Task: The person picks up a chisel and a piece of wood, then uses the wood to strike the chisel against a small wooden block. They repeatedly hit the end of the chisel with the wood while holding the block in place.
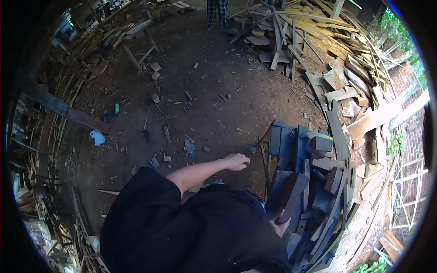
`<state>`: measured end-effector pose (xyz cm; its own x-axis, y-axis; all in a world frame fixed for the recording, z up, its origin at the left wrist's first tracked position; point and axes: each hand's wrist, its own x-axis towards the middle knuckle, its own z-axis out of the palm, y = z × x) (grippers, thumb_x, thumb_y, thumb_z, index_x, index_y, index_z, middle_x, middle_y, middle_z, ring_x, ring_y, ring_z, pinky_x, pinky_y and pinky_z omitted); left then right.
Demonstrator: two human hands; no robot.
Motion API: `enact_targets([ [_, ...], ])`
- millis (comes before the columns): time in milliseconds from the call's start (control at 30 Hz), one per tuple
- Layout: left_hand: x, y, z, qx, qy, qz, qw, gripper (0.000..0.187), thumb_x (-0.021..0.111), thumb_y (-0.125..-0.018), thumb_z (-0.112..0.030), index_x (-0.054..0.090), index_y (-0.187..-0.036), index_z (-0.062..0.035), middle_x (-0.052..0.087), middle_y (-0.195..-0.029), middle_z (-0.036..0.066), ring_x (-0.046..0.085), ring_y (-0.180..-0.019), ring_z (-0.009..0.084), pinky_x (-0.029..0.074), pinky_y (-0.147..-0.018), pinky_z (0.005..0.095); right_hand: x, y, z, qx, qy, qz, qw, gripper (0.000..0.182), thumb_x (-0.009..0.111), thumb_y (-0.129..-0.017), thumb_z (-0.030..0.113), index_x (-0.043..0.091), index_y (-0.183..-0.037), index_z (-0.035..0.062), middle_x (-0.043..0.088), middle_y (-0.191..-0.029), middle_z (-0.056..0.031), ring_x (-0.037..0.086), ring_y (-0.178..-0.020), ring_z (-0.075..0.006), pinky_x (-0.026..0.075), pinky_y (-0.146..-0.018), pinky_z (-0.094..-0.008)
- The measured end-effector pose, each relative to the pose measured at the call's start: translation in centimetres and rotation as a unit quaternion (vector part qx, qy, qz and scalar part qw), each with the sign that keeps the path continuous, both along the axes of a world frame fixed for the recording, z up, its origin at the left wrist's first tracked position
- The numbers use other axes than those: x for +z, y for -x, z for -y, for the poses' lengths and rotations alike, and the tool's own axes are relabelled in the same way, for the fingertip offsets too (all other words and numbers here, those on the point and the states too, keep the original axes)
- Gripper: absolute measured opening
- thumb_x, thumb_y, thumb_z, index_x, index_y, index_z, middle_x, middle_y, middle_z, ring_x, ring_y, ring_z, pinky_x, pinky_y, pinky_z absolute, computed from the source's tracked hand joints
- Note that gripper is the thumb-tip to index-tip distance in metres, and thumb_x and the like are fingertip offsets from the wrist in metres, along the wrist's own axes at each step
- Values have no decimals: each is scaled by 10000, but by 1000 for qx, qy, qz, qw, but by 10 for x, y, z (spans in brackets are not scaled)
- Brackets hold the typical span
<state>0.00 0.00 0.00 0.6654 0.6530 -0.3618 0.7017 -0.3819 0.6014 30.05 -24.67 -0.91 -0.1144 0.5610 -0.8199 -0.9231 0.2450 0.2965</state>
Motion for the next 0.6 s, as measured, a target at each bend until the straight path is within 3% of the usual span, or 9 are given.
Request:
enact_targets([
  [67,3,-36,-2,3,-7,81,997,306,598,-867,-219,624,-1143,-91,641,-1074,193,612,-1064,375,491,-895,481,17,-20,1,9,30,47,998,422,707,-787,420,662,-1003,60,700,-868,-117,713,-752,-266,623,-626,-349],
  [100,9,20,-1,7,2,24,1000,306,598,-867,-219,624,-1143,-91,641,-1074,193,612,-1064,375,491,-895,481,-6,48,0,15,39,-9,999,422,707,-787,420,662,-1003,60,700,-868,-117,713,-752,-266,623,-626,-349],
  [167,9,-15,1,-15,-5,44,999,292,594,-868,-201,626,-1135,-89,646,-1058,190,620,-1045,374,497,-885,474,7,30,-3,57,81,127,987,393,702,-793,409,667,-984,67,703,-875,-105,714,-749,-246,623,-648,-370],
  [300,7,-35,10,-23,11,100,995,286,591,-872,-189,626,-1131,-75,656,-1051,180,632,-1035,363,502,-889,461,24,26,-9,57,98,188,976,379,728,-780,352,673,-1017,62,701,-937,-110,709,-854,-252,622,-722,-404],
  [367,0,-33,16,-23,28,111,993,293,594,-868,-191,627,-1133,-68,659,-1064,178,634,-1041,355,503,-895,457,10,16,-8,66,75,168,981,396,751,-766,297,668,-1066,53,694,-976,-108,690,-939,-262,623,-758,-397],
  [433,1,-28,20,-17,41,95,994,304,598,-864,-196,628,-1138,-68,663,-1076,179,633,-1051,349,503,-901,453,8,12,-12,23,1,-25,999,388,753,-771,251,667,-1093,53,691,-1006,-91,673,-982,-267,626,-774,-378],
  [500,-6,-23,22,-12,47,88,995,305,597,-863,-199,631,-1138,-71,664,-1078,180,632,-1054,349,502,-905,451,-4,12,-7,27,8,70,997,359,736,-798,210,659,-1104,38,690,-1036,-70,667,-990,-265,628,-772,-358],
  [567,-9,-13,25,-16,57,75,995,307,595,-862,-202,634,-1138,-74,665,-1079,180,631,-1057,349,501,-909,448,-24,18,5,93,-46,475,874,359,721,-828,209,646,-1122,17,687,-1053,-81,669,-987,-260,626,-780,-364],
  [600,-9,-9,25,-4,51,72,996,304,592,-862,-204,640,-1132,-73,667,-1083,175,631,-1057,347,500,-913,445,-25,12,10,83,-33,475,876,359,721,-828,209,646,-1122,17,687,-1053,-81,669,-987,-260,626,-780,-364],
])
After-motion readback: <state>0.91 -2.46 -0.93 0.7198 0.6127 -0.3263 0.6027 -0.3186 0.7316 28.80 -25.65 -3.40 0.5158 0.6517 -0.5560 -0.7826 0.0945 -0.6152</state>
